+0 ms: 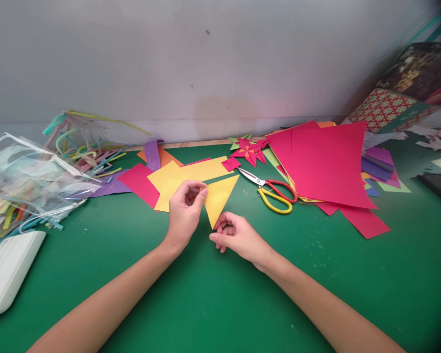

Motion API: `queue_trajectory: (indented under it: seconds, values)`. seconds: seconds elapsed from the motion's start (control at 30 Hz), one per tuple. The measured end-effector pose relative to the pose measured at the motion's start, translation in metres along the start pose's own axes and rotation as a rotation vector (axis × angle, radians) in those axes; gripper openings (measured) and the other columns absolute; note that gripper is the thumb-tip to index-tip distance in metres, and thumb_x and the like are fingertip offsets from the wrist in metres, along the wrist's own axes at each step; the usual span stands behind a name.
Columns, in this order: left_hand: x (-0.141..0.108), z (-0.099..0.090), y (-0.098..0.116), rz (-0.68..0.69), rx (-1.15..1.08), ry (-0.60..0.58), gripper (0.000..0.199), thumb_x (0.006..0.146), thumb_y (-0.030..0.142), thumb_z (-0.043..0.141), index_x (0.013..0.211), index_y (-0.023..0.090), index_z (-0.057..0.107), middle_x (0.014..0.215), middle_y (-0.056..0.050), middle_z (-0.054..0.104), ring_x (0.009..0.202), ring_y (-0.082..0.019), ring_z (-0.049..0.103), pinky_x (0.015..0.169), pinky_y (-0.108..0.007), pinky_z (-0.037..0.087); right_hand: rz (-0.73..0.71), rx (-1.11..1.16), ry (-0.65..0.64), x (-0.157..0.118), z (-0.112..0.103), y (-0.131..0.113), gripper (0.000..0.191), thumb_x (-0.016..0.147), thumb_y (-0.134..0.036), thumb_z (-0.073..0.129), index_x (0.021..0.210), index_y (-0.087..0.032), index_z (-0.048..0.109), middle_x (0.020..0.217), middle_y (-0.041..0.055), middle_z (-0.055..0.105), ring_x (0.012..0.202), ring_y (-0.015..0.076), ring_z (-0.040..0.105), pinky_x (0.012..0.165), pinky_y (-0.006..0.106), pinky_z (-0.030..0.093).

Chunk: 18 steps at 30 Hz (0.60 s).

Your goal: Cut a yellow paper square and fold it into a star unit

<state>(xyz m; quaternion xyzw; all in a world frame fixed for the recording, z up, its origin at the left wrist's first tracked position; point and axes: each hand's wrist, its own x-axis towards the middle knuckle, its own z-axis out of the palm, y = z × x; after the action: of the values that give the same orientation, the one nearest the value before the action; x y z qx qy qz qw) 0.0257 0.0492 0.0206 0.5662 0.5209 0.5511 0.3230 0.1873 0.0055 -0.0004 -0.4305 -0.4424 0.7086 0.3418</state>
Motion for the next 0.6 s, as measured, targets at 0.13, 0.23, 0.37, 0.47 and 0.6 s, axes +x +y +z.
queue_trajectory:
  seconds: [0.13,0.23,0.37,0.47,0.6]
  values:
    - [-0.004,0.001,0.001,-0.021,-0.006,-0.033,0.008,0.092,0.027,0.067,0.096,0.021,0.069,0.088,-0.001,0.067,0.081,-0.015,0.063,0.073,-0.026,0.052,-0.064,-0.005,-0.001,0.0,-0.002,-0.007,0.035,0.078,-0.04,0.084,0.1,-0.018,0.067,0.089,0.0027,0.07,0.07,0.015,0.066,0.052,0.023,0.051]
    - [-0.009,0.003,0.003,-0.032,-0.041,-0.08,0.007,0.092,0.026,0.068,0.096,0.02,0.069,0.088,-0.001,0.067,0.082,-0.015,0.063,0.073,-0.025,0.052,-0.064,0.004,-0.006,0.0,-0.003,-0.008,0.033,0.082,-0.043,0.081,0.096,-0.015,0.071,0.083,0.006,0.075,0.074,0.0166,0.068,0.061,0.025,0.054]
    - [-0.013,0.005,0.009,-0.018,-0.036,-0.091,0.01,0.092,0.024,0.069,0.101,0.02,0.068,0.086,0.0,0.064,0.081,-0.014,0.062,0.072,-0.024,0.051,-0.036,0.033,0.034,0.001,-0.004,-0.004,0.036,0.081,-0.047,0.081,0.084,-0.013,0.072,0.07,0.0064,0.075,0.062,0.0157,0.068,0.064,0.028,0.056]
    - [-0.013,0.004,0.014,-0.005,-0.024,-0.078,0.011,0.092,0.023,0.069,0.103,0.021,0.067,0.085,0.001,0.062,0.079,-0.013,0.061,0.071,-0.023,0.051,-0.03,0.059,0.042,0.001,-0.005,-0.002,0.036,0.079,-0.047,0.083,0.082,-0.013,0.072,0.069,0.0069,0.076,0.059,0.0159,0.069,0.063,0.028,0.056]
    - [-0.013,0.004,0.015,-0.001,-0.024,-0.086,0.011,0.092,0.022,0.069,0.102,0.021,0.067,0.085,0.001,0.062,0.079,-0.012,0.061,0.071,-0.022,0.051,-0.008,0.078,0.044,0.001,-0.005,-0.002,0.036,0.077,-0.047,0.085,0.081,-0.013,0.073,0.068,0.0078,0.077,0.059,0.0162,0.069,0.062,0.028,0.056]
